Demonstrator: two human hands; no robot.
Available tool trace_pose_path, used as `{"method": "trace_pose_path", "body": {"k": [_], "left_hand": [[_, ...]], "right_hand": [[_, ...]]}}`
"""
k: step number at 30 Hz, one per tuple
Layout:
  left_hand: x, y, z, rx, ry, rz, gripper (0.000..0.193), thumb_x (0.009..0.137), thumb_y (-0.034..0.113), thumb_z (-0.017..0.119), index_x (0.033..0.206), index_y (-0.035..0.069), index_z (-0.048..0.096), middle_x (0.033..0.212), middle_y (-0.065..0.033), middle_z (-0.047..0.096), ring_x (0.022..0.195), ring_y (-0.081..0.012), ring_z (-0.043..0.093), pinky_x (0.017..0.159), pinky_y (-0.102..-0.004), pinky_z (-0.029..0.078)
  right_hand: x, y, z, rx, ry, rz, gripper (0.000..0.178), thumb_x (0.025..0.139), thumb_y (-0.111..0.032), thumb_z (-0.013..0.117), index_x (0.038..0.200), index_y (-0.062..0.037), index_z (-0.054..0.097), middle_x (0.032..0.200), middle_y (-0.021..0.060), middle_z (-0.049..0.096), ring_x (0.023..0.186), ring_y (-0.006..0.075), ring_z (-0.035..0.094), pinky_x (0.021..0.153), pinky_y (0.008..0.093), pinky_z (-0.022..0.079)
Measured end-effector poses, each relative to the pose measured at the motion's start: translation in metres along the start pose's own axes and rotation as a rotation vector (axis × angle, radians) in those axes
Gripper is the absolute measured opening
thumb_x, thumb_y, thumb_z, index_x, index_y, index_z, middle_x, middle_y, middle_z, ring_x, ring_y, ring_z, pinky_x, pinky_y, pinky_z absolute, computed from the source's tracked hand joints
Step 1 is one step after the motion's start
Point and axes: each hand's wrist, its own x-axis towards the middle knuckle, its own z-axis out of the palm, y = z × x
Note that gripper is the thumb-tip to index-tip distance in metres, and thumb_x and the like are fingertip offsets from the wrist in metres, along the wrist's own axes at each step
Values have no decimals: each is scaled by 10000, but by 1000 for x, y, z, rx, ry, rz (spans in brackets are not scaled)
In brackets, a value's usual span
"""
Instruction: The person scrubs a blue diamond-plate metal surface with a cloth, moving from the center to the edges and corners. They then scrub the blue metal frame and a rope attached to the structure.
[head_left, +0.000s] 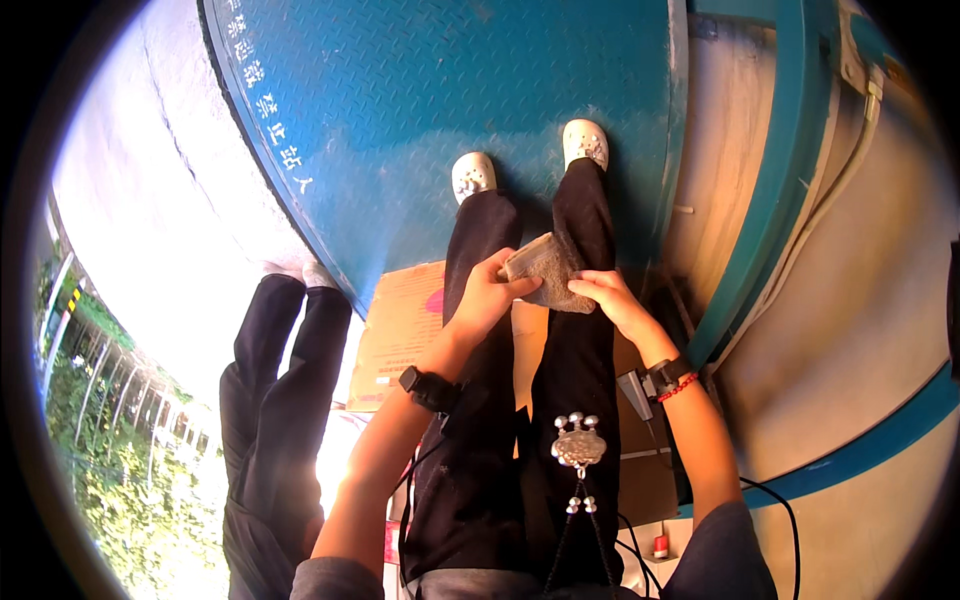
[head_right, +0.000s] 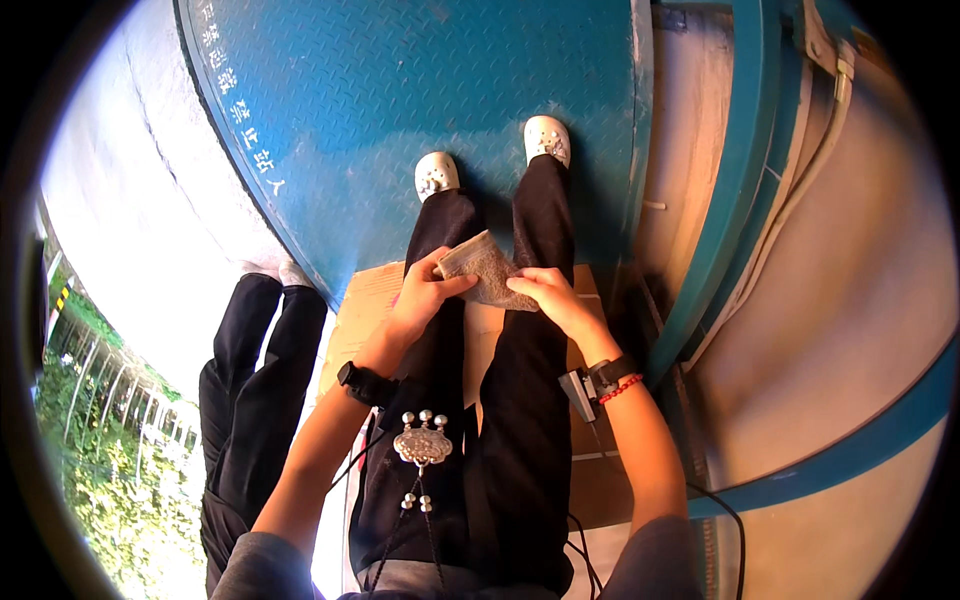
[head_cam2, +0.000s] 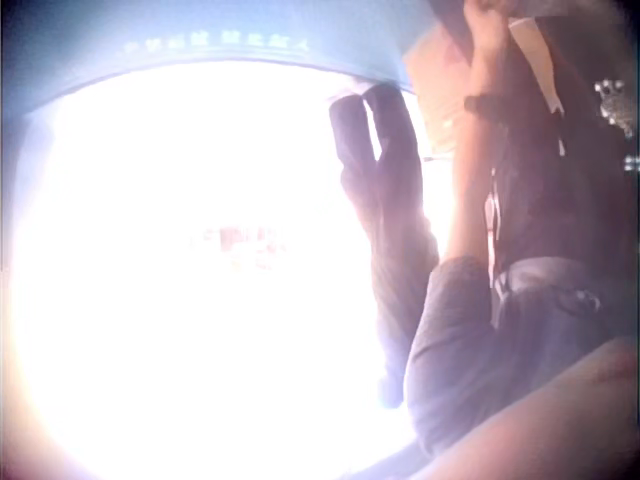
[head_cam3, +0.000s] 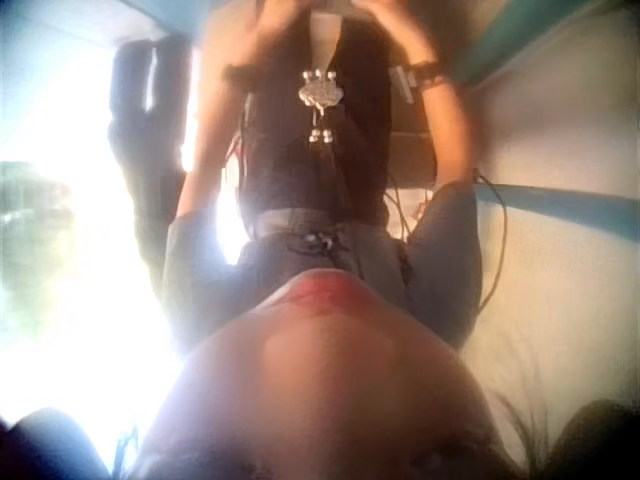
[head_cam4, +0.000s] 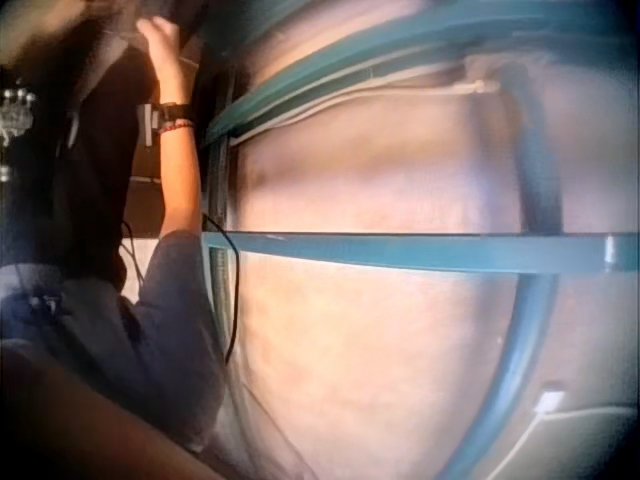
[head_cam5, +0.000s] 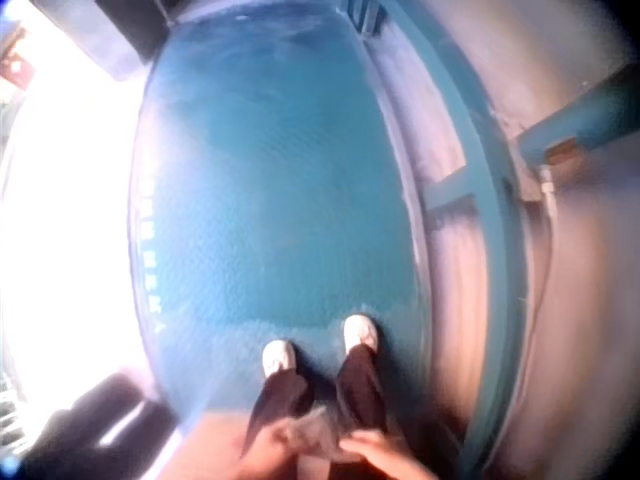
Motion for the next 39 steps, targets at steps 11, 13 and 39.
{"method": "trace_pose_path", "body": {"k": [11,13,39], "left_hand": [[-71,13,-73,137,268,-28,251,847,89,592,1088,31,552,944,-29,623,854,-103,579,714,-247,455],[-81,15,-75,21,285,-2,233,838,70,597,1062,18,563,941,-35,622,859,-107,579,740,-248,449],[-53,94,-68,547,47,149,268,864,102,610,1087,17,489,938,-54,591,878,-97,536,771,-230,425]], "right_hand": [[-27,-3,97,144,-237,-110,426,768,-179,701,1103,40,554,1017,94,621,933,123,569,822,261,456],[-30,0,99,120,-237,-107,382,760,-164,695,1059,48,588,965,85,642,883,119,583,801,261,459],[18,31,131,279,480,-371,317,750,-202,684,946,27,586,833,139,655,779,192,633,714,310,476]]}}
